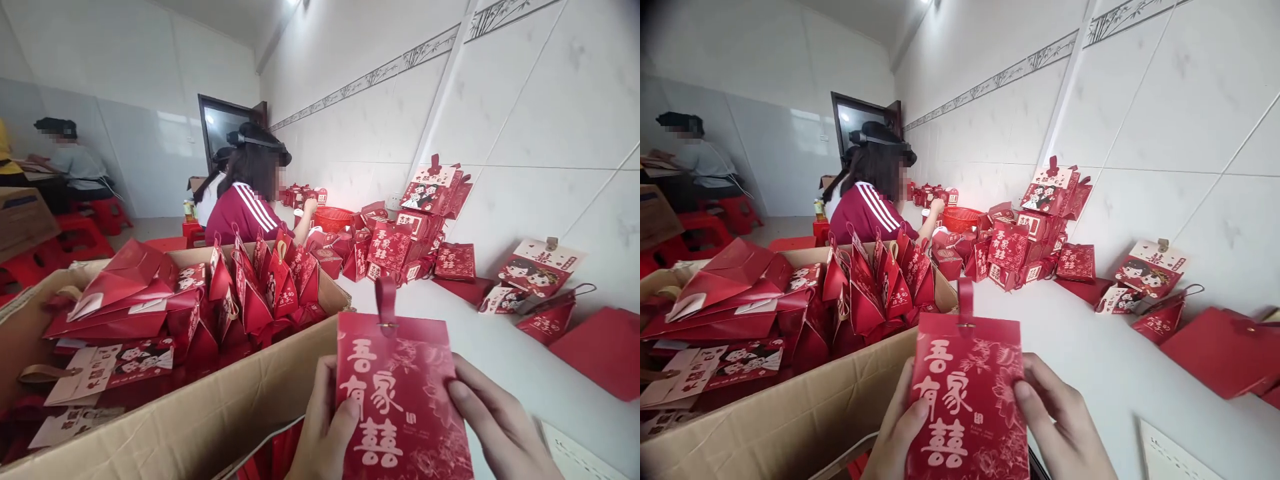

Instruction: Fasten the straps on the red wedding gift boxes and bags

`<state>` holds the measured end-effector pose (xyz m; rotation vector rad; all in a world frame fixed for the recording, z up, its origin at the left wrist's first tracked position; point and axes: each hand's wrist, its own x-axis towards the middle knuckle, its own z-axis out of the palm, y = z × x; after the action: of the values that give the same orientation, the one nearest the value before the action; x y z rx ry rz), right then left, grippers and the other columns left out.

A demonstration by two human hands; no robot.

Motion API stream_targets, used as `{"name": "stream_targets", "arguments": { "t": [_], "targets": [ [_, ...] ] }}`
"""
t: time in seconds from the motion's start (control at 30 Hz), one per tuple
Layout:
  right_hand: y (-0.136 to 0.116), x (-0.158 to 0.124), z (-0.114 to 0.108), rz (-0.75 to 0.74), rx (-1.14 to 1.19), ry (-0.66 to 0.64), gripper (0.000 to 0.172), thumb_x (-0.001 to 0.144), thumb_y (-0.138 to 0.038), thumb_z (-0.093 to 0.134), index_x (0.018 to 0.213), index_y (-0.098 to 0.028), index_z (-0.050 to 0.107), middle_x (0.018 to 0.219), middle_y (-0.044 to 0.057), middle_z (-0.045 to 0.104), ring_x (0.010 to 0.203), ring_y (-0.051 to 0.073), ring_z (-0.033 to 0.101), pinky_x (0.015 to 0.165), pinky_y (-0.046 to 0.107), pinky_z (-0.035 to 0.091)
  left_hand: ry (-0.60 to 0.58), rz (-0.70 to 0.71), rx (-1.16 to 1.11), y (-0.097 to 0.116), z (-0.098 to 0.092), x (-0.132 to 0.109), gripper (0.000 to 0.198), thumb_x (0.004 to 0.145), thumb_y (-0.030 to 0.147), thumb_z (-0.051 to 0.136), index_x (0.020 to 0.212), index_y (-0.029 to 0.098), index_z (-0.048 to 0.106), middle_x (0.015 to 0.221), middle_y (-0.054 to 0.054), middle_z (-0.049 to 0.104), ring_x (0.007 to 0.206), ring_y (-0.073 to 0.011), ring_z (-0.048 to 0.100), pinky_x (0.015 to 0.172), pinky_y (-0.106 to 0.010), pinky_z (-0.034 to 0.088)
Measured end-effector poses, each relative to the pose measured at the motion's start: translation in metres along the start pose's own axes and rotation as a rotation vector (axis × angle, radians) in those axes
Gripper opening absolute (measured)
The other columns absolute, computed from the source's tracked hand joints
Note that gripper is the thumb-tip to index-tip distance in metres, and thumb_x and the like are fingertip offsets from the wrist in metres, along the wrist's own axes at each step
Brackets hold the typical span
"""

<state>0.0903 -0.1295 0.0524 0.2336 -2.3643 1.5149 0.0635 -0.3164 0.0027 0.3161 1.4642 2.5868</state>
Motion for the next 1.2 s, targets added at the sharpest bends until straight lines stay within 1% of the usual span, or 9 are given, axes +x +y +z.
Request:
{"name": "stream_targets", "arguments": {
  "t": [0.1,0.17,0.3,0.43,0.63,0.83,0.97,1.1,1.2],
  "targets": [
    [-0.008,0.009,0.020,-0.006,-0.009,-0.045,0.032,0.093,-0.049,0.047,0.103,-0.029,0.070,0.101,0.002,0.073,0.085,0.021,0.069,0.064,0.020,0.058,0.077,-0.079,-0.063,0.003,-0.016,-0.007,0.043,0.074,0.051,0.069,0.103,0.021,0.058,0.099,-0.005,0.069,0.091,-0.0227,0.064,0.080,-0.030,0.047],
    [-0.010,0.013,0.031,-0.001,0.001,-0.060,0.034,0.093,-0.050,0.045,0.103,-0.028,0.070,0.100,0.002,0.073,0.085,0.021,0.069,0.063,0.021,0.057,0.094,-0.111,-0.116,0.007,-0.024,-0.008,0.044,0.073,0.049,0.071,0.105,0.022,0.057,0.099,-0.005,0.070,0.091,-0.0232,0.065,0.077,-0.029,0.048],
    [-0.014,0.020,0.049,0.019,0.008,-0.059,0.035,0.093,-0.051,0.044,0.103,-0.028,0.069,0.100,0.003,0.072,0.086,0.022,0.069,0.064,0.022,0.057,0.113,-0.123,-0.265,0.014,-0.033,-0.005,0.044,0.070,0.047,0.074,0.103,0.023,0.058,0.093,-0.003,0.070,0.085,-0.0230,0.067,0.063,-0.025,0.048],
    [-0.019,0.026,0.061,0.093,-0.040,-0.076,0.036,0.092,-0.052,0.045,0.105,-0.028,0.068,0.101,0.004,0.071,0.089,0.025,0.068,0.067,0.026,0.057,0.180,-0.137,-0.332,0.017,-0.040,-0.002,0.048,0.064,0.049,0.079,0.100,0.024,0.059,0.086,-0.002,0.071,0.083,-0.0238,0.068,0.061,-0.025,0.049],
    [-0.021,0.033,0.070,0.079,-0.124,-0.098,0.040,0.091,-0.055,0.042,0.107,-0.028,0.067,0.096,0.005,0.071,0.098,0.030,0.065,0.064,0.028,0.057,0.276,-0.162,-0.354,0.022,-0.048,-0.002,0.058,0.056,0.051,0.083,0.101,0.023,0.059,0.085,-0.003,0.071,0.085,-0.0266,0.068,0.073,-0.032,0.053],
    [-0.031,0.032,0.078,0.137,-0.119,-0.069,0.044,0.090,-0.060,0.041,0.104,-0.028,0.068,0.102,0.006,0.070,0.098,0.031,0.064,0.065,0.030,0.057,0.236,-0.211,-0.361,0.025,-0.055,-0.005,0.056,0.059,0.053,0.079,0.102,0.024,0.058,0.087,-0.004,0.071,0.085,-0.0272,0.068,0.074,-0.035,0.054],
    [-0.034,0.033,0.079,0.111,-0.131,-0.064,0.042,0.089,-0.060,0.042,0.104,-0.029,0.068,0.107,0.005,0.070,0.099,0.031,0.064,0.063,0.030,0.057,0.196,-0.159,-0.330,0.023,-0.057,-0.005,0.054,0.060,0.058,0.077,0.098,0.024,0.058,0.087,-0.004,0.072,0.085,-0.0272,0.068,0.074,-0.035,0.053],
    [-0.037,0.033,0.081,0.121,-0.155,-0.065,0.043,0.089,-0.060,0.042,0.103,-0.028,0.068,0.100,0.005,0.071,0.098,0.031,0.065,0.063,0.029,0.058,0.229,-0.174,-0.347,0.024,-0.058,-0.005,0.054,0.060,0.056,0.079,0.099,0.024,0.059,0.088,-0.004,0.072,0.088,-0.0288,0.068,0.077,-0.037,0.053],
    [-0.036,0.032,0.079,0.120,-0.130,-0.086,0.041,0.089,-0.058,0.045,0.100,-0.027,0.069,0.096,0.005,0.072,0.088,0.029,0.068,0.062,0.029,0.058,0.238,-0.174,-0.316,0.025,-0.061,-0.005,0.055,0.058,0.059,0.078,0.098,0.024,0.062,0.091,-0.005,0.072,0.097,-0.0324,0.066,0.083,-0.041,0.052]
  ]
}}
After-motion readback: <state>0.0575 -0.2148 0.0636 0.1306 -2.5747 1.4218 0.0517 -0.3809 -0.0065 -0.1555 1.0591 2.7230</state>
